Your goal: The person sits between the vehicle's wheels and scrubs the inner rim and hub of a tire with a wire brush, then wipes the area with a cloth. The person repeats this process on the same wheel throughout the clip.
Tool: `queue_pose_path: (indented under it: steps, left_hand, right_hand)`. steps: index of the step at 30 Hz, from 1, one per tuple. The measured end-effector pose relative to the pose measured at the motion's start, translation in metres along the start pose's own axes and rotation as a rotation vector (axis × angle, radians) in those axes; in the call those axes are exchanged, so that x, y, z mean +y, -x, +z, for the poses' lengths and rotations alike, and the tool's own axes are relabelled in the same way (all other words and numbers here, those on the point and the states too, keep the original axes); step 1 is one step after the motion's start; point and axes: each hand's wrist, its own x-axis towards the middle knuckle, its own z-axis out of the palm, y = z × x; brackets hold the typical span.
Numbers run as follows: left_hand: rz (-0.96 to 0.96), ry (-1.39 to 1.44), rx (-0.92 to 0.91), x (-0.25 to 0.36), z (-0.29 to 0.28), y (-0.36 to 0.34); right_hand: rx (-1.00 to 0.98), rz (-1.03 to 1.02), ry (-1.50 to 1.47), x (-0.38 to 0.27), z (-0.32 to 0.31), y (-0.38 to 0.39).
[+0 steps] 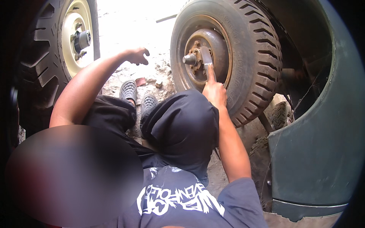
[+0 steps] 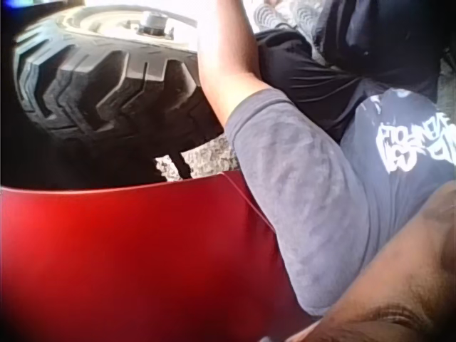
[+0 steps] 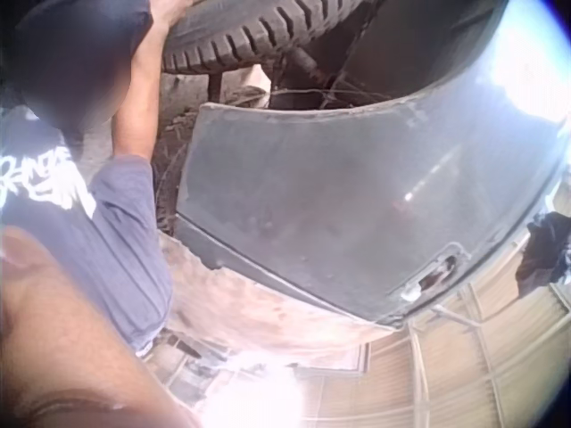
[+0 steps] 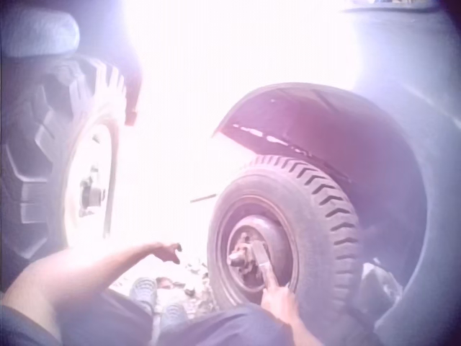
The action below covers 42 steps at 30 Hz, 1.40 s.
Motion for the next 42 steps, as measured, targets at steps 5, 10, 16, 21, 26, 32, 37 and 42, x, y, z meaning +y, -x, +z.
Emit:
queue_pose_path:
  steps: [5,10,16,21,26,32,37,42]
  left_hand:
    - [-0.017,-0.012,-0.032,0.011,-0.001,0.006]
    - [-0.047,0.018,-0.118,0.005,-0.003,-0.009]
    - [-0.041,0.018,-0.127,-0.002,-0.002,-0.004]
    - [-0.060,0.042,-0.136,-0.011,-0.005,-0.009]
    - [-0.113,0.086,-0.102,-0.018,-0.005,-0.010]
    - [-0.130,-0.031,-0.124,-0.016,-0.004,-0.015]
    - [-0.093,0.007,-0.088,-0.019,-0.014,-0.009]
    - [-0.091,-0.023,-0.083,-0.023,-0.012,0.002]
  right_hand:
    - [0.008,-0.078,0.066,-0.017,-0.006,-0.079]
    - [-0.085,-0.122,0.327,-0.045,-0.055,-0.125]
    - [-0.148,-0.066,0.420,-0.051,-0.067,-0.103]
    - [-0.167,0.033,0.394,-0.086,-0.071,-0.118]
    - [-0.259,-0.126,0.348,-0.120,-0.055,-0.152]
    - [-0.178,-0.253,0.458,-0.074,-0.026,-0.164]
    - [-0.065,-0.185,0.574,-0.073,-0.050,-0.124]
    - [-0.087,-0.084,0.608,-0.062,-0.076,-0.101]
